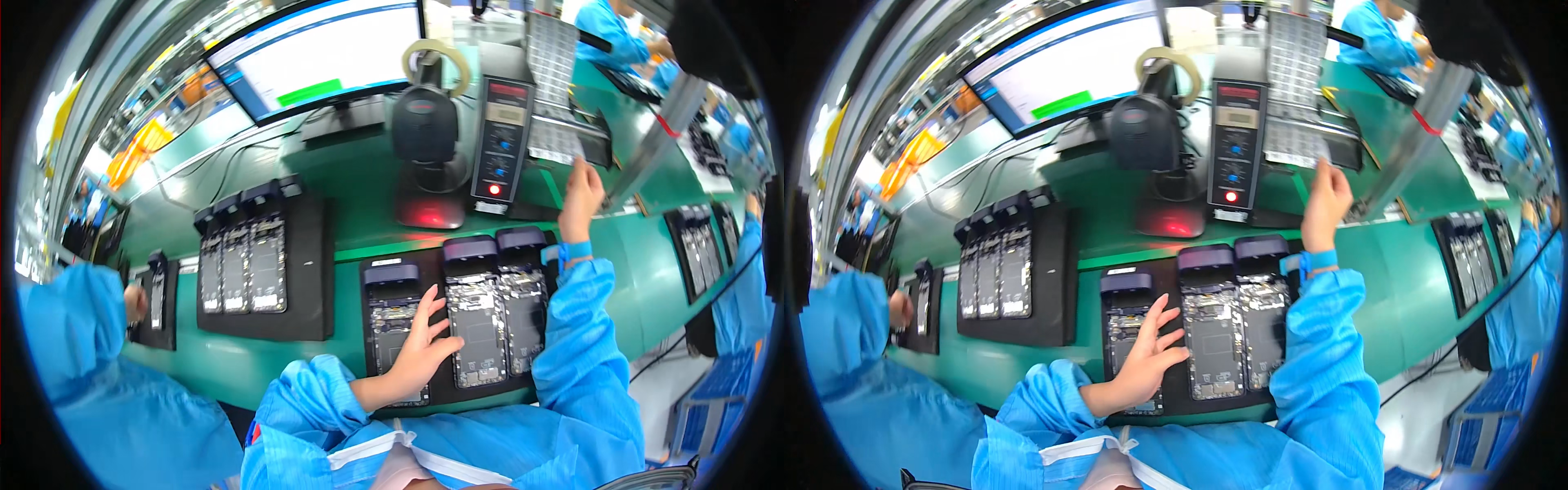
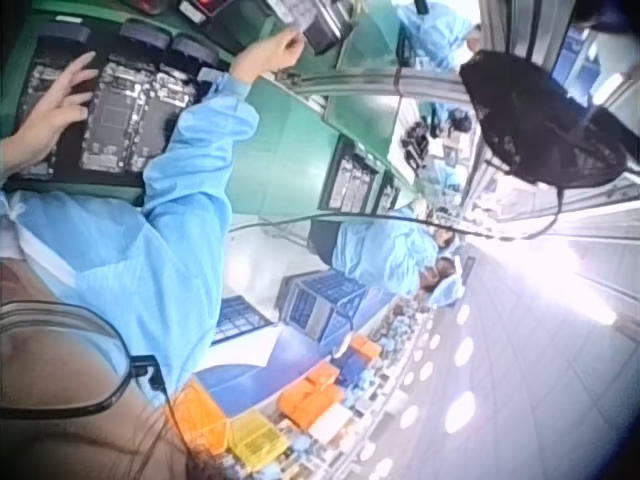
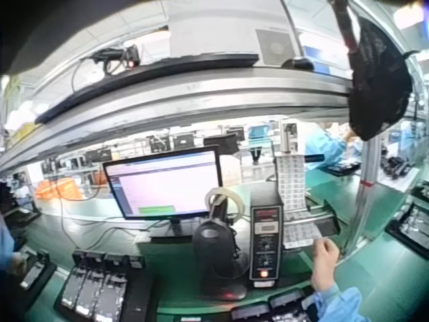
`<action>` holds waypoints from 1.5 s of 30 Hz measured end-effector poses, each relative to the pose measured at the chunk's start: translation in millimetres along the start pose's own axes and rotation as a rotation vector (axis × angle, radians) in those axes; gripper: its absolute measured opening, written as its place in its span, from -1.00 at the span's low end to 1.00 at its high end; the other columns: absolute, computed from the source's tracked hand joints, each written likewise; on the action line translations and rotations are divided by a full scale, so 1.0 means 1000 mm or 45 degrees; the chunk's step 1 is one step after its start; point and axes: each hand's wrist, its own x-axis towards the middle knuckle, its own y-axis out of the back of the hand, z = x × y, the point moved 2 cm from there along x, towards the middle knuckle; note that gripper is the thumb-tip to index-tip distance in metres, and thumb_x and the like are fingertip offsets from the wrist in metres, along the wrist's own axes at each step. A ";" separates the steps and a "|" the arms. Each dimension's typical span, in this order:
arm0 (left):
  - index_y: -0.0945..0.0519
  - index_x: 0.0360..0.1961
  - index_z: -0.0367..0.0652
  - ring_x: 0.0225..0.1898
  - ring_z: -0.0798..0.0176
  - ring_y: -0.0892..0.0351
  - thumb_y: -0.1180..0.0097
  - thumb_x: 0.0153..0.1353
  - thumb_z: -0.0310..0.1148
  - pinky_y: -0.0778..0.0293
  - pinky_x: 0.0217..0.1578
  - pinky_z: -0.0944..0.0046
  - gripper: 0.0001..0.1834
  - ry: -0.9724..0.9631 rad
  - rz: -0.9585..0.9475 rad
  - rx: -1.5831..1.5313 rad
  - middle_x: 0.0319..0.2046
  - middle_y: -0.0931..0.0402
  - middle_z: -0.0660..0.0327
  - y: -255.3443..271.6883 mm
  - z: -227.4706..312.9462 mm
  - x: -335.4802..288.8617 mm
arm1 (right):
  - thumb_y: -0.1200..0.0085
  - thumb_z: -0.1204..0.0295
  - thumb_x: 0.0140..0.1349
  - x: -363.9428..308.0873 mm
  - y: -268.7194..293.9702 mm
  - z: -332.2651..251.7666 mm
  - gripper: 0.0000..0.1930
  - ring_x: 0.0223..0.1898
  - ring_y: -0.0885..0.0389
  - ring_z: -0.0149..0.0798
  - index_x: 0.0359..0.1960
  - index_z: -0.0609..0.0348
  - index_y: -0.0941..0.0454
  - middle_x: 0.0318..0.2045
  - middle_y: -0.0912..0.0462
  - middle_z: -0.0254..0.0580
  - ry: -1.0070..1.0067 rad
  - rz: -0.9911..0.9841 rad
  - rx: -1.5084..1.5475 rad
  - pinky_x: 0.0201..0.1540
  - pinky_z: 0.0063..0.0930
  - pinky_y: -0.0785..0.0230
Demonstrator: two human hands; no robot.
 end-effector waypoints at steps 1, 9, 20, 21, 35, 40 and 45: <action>0.18 0.25 0.10 0.13 -0.02 -0.06 0.00 -0.06 -0.66 -0.20 0.00 0.16 -0.10 -0.038 0.037 -0.120 0.19 0.15 0.05 0.000 -0.002 0.002 | -0.04 0.34 0.11 -0.001 -0.001 -0.001 -0.78 -0.64 -0.08 -0.65 -0.59 0.23 -0.46 -0.71 -0.26 -0.57 -0.012 0.018 0.029 -0.63 -0.68 0.13; 0.38 0.25 0.01 -0.07 0.24 -0.33 -0.09 -0.02 -0.48 -0.31 -0.19 0.27 -0.01 0.185 -0.046 -0.173 0.16 0.07 -0.07 0.012 -0.001 0.012 | -0.02 0.38 0.11 -0.019 -0.015 -0.024 -0.77 -0.70 -0.02 -0.64 -0.66 0.11 -0.33 -0.77 -0.14 -0.56 0.001 0.197 0.244 -0.66 -0.66 0.18; -0.16 -0.01 -0.28 -0.25 0.33 -0.40 -0.13 -0.02 -0.41 -0.41 -0.33 0.38 -0.43 0.364 -0.405 0.426 -0.18 -0.34 0.12 0.002 -0.007 0.026 | 0.16 0.39 0.07 -0.092 -0.065 -0.055 -0.74 -0.65 -0.09 -0.47 -0.73 0.18 -0.19 -0.76 -0.19 -0.32 -0.015 -0.911 0.567 -0.53 -0.60 0.03; -0.13 0.00 -0.28 -0.24 0.32 -0.40 -0.13 -0.02 -0.43 -0.40 -0.29 0.37 -0.42 0.303 -0.408 0.403 -0.17 -0.34 0.10 0.002 -0.010 0.026 | 0.16 0.37 0.07 -0.090 -0.063 -0.056 -0.73 -0.65 -0.09 -0.47 -0.72 0.18 -0.19 -0.76 -0.19 -0.32 -0.044 -0.890 0.582 -0.52 -0.60 0.03; -0.20 0.06 -0.28 0.03 0.12 -0.32 -0.13 -0.22 -0.70 -0.20 0.07 0.11 -0.29 0.213 -0.455 -0.606 -0.02 -0.32 0.06 0.020 0.022 0.003 | 0.17 0.35 0.12 -0.087 -0.069 -0.051 -0.75 -0.67 -0.18 -0.54 -0.64 0.22 -0.35 -0.74 -0.29 -0.38 -0.189 -0.961 0.236 -0.60 -0.69 -0.02; -0.31 -0.03 -0.33 -0.04 0.08 -0.38 0.06 0.05 -0.59 -0.29 0.02 0.07 -0.61 -0.076 -0.308 -0.892 -0.08 -0.38 0.03 0.042 0.061 0.005 | 0.08 0.40 0.12 -0.107 -0.085 -0.040 -0.70 -0.67 -0.23 -0.60 -0.11 0.25 -0.41 -0.66 -0.41 -0.42 -0.587 -1.282 -0.101 -0.59 -0.73 -0.08; -0.32 -0.10 -0.36 -0.04 0.15 -0.34 0.17 0.16 -0.48 -0.24 0.06 0.15 -0.72 -0.305 0.075 -1.036 -0.11 -0.37 0.06 0.040 0.095 0.047 | 0.13 0.42 0.13 -0.090 -0.072 -0.047 -0.87 -0.73 -0.07 -0.62 -0.42 0.22 -0.41 -0.74 -0.23 -0.49 -0.560 -0.850 0.372 -0.68 -0.71 0.10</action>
